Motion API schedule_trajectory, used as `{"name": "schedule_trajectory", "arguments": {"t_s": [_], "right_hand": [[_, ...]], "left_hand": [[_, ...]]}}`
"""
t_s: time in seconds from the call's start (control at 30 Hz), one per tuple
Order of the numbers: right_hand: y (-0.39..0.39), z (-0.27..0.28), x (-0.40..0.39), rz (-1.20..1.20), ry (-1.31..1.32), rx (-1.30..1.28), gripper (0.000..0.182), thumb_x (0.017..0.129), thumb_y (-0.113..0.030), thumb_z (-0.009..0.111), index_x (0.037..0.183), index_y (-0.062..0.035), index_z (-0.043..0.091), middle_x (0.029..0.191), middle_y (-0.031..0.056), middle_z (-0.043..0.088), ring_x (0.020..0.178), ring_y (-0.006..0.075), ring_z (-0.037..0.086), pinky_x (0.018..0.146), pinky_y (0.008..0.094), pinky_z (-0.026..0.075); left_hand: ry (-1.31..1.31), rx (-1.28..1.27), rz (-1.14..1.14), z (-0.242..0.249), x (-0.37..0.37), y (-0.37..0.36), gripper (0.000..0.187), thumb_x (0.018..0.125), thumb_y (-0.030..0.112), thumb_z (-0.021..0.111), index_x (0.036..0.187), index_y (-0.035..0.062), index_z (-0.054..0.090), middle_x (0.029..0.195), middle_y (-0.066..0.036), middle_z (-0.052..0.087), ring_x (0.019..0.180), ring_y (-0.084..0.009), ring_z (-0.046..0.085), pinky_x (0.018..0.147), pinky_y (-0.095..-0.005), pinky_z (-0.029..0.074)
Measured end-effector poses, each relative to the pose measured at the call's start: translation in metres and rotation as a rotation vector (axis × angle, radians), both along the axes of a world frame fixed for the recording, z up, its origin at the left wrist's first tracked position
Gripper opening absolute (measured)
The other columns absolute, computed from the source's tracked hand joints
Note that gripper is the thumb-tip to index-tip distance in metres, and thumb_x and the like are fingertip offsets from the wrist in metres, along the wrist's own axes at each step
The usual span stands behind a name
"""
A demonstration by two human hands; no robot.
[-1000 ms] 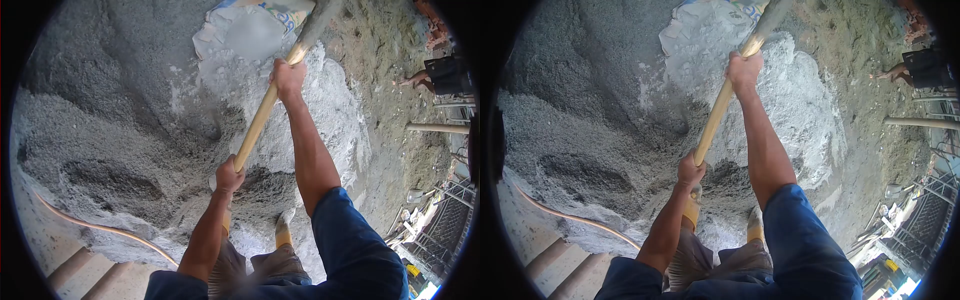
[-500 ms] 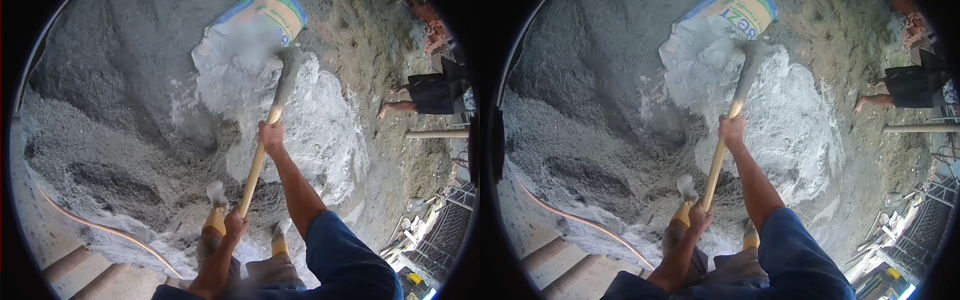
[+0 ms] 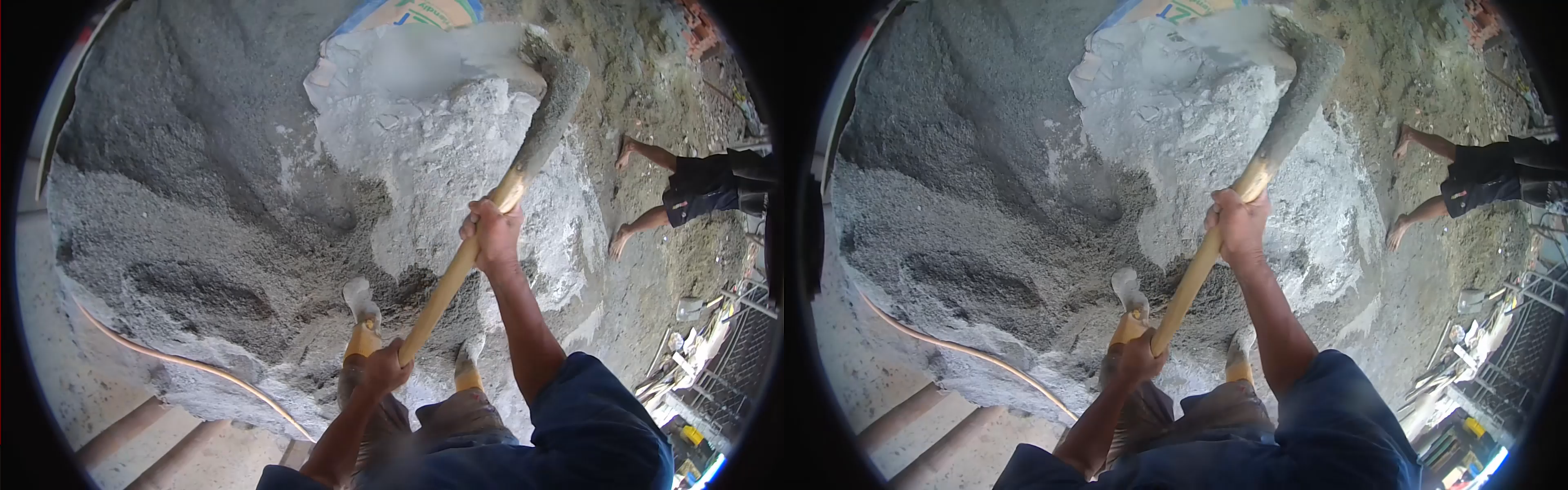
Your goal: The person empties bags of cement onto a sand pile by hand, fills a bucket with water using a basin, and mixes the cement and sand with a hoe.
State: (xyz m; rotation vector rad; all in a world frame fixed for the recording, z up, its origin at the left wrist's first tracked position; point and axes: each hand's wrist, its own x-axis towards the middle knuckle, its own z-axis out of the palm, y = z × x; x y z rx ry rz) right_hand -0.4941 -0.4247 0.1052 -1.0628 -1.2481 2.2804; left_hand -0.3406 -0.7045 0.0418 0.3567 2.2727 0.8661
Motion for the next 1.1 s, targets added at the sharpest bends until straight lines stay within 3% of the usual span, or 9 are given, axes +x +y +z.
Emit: {"name": "schedule_trajectory", "arguments": {"t_s": [0.17, 0.27, 0.37, 0.43, 0.5, 0.57, 0.7, 0.83, 1.1], "right_hand": [[0.038, 0.005, 0.095, -0.127, -0.194, -0.067, 0.019, 0.079, 0.002, 0.057, 0.089, -0.0033, 0.042, 0.063, 0.0060, 0.048, 0.042, 0.0157, 0.048, 0.035, 0.0314, 0.043], [0.064, -0.030, 0.174, -0.233, -0.426, -0.200, 0.014, 0.077, 0.001, 0.059, 0.075, -0.0032, 0.046, 0.061, 0.0056, 0.048, 0.041, 0.0179, 0.049, 0.036, 0.0339, 0.043], [0.095, -0.076, 0.270, -0.239, -0.673, -0.241, 0.007, 0.076, -0.002, 0.061, 0.074, -0.0002, 0.054, 0.054, 0.0102, 0.052, 0.040, 0.0222, 0.051, 0.038, 0.0369, 0.043], [0.127, -0.108, 0.346, -0.178, -0.821, -0.278, 0.010, 0.078, -0.008, 0.062, 0.072, -0.0006, 0.057, 0.055, 0.0116, 0.054, 0.041, 0.0240, 0.052, 0.039, 0.0368, 0.043], [0.169, -0.184, 0.454, 0.080, -0.764, -0.335, 0.018, 0.085, -0.015, 0.053, 0.070, -0.0064, 0.048, 0.055, 0.0070, 0.051, 0.042, 0.0195, 0.049, 0.041, 0.0333, 0.043], [0.198, -0.197, 0.527, 0.159, -0.795, -0.692, 0.019, 0.087, -0.015, 0.053, 0.071, -0.0075, 0.045, 0.055, 0.0062, 0.049, 0.042, 0.0178, 0.048, 0.039, 0.0338, 0.043], [0.192, -0.188, 0.647, 0.382, -0.957, -0.654, 0.017, 0.088, -0.015, 0.054, 0.077, -0.0047, 0.045, 0.057, 0.0084, 0.050, 0.042, 0.0191, 0.049, 0.039, 0.0346, 0.044], [0.144, -0.172, 0.727, 0.373, -1.115, -0.425, 0.021, 0.083, -0.012, 0.067, 0.087, 0.0089, 0.064, 0.063, 0.0155, 0.062, 0.048, 0.0236, 0.061, 0.042, 0.0390, 0.048], [0.070, -0.121, 0.836, 0.333, -1.162, -0.233, 0.022, 0.084, -0.014, 0.068, 0.089, 0.0069, 0.063, 0.065, 0.0127, 0.061, 0.051, 0.0220, 0.062, 0.044, 0.0365, 0.051]], "left_hand": [[-0.436, 0.068, -0.207, 0.157, 0.014, 0.006, 0.038, 0.082, 0.024, 0.066, 0.109, 0.0001, 0.053, 0.081, -0.019, 0.064, 0.078, -0.0350, 0.065, 0.072, -0.0423, 0.050], [-0.503, 0.126, -0.369, 0.184, 0.038, 0.026, 0.051, 0.081, 0.023, 0.069, 0.123, 0.0020, 0.049, 0.095, -0.017, 0.064, 0.087, -0.0313, 0.064, 0.079, -0.0395, 0.049], [-0.522, 0.285, -0.472, 0.194, 0.059, 0.076, 0.056, 0.085, 0.023, 0.067, 0.130, 0.0013, 0.044, 0.097, -0.012, 0.064, 0.085, -0.0244, 0.065, 0.079, -0.0360, 0.049], [-0.767, 0.204, -0.453, 0.213, 0.053, 0.115, 0.054, 0.088, 0.020, 0.065, 0.133, -0.0008, 0.042, 0.096, -0.008, 0.063, 0.082, -0.0163, 0.063, 0.075, -0.0313, 0.050], [-0.595, 0.331, -0.366, 0.216, 0.052, 0.142, 0.053, 0.088, 0.022, 0.065, 0.131, -0.0009, 0.045, 0.086, -0.008, 0.065, 0.074, -0.0152, 0.061, 0.067, -0.0291, 0.050], [-0.362, 0.459, -0.370, 0.229, 0.041, 0.172, 0.050, 0.088, 0.018, 0.067, 0.130, 0.0005, 0.047, 0.084, -0.005, 0.064, 0.070, -0.0095, 0.058, 0.061, -0.0246, 0.048], [-0.063, 0.503, -0.354, 0.265, 0.039, 0.230, 0.042, 0.089, 0.017, 0.067, 0.124, -0.0004, 0.051, 0.078, 0.000, 0.058, 0.064, -0.0055, 0.050, 0.058, -0.0205, 0.042], [-0.042, 0.446, -0.364, 0.272, 0.063, 0.263, 0.035, 0.089, 0.015, 0.066, 0.120, 0.0008, 0.054, 0.077, 0.001, 0.055, 0.065, -0.0052, 0.049, 0.059, -0.0210, 0.042], [0.047, -0.334, -0.732, 0.192, 0.031, 0.250, 0.034, 0.087, 0.017, 0.061, 0.117, 0.0010, 0.057, 0.080, -0.007, 0.061, 0.076, -0.0156, 0.058, 0.068, -0.0345, 0.048]]}}
